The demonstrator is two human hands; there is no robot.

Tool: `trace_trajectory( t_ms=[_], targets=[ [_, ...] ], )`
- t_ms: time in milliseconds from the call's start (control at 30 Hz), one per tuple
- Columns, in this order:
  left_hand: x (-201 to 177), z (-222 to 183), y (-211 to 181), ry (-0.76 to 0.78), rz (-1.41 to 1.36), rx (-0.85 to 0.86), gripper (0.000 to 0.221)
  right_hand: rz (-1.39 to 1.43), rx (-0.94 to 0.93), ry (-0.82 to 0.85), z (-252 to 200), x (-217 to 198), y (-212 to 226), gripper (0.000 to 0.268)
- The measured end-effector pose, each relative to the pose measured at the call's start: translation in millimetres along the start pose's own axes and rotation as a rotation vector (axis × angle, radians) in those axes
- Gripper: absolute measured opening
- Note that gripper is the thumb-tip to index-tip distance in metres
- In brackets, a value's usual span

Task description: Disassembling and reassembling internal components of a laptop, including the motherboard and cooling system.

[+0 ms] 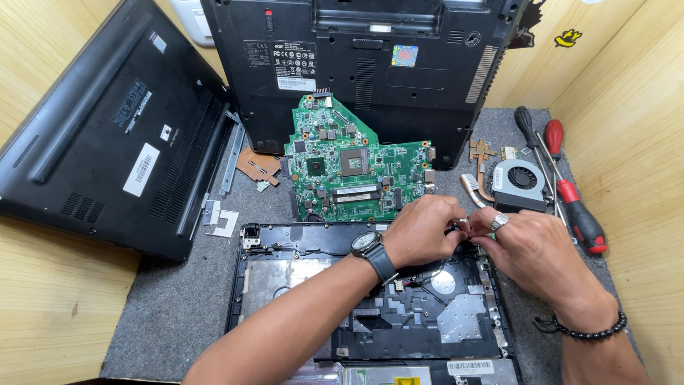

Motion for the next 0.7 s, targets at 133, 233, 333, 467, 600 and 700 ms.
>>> trace_trajectory(
  t_ms=[133,233,333,467,600,700],
  targets=[
    [-0.6,-0.8,-1.4,-0.002,-0.002,0.014,0.011,0.043,-0.005,0.018,2.4,-1.1,0.6,0.023],
    [-0.3,-0.9,-1.4,-0.011,-0.005,0.025,0.011,0.028,0.01,0.011,2.9,-2.0,0.4,0.022],
    [-2.6,-1.7,-2.6,-0.015,-0.017,0.023,0.011,0.011,0.022,0.021,3.7,-2.3,0.3,0.023],
    [-16.0,-1.2,-7.4,-0.092,-0.13,0.059,0.02,0.001,0.059,0.053,1.6,-2.1,-4.3,0.03],
    [-41.3,3.1,-8.4,-0.122,-0.31,-0.039,0.027,0.06,0.097,-0.115,-5.2,-18.5,-12.4,0.029],
    [-68.6,2.7,-18.9,-0.176,-0.443,-0.112,0.036,0.267,0.122,-0.382,-8.1,-40.2,-14.3,0.012]
  ],
)
Point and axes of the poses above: each hand's wrist, its own z-axis towards the middle knuckle, its own x-axis out of the palm, y = z × x, the point moved 9 cm from there along z, towards the middle knuckle, and after that the axes turned 13 degrees about -x, right-handed, at the moved point
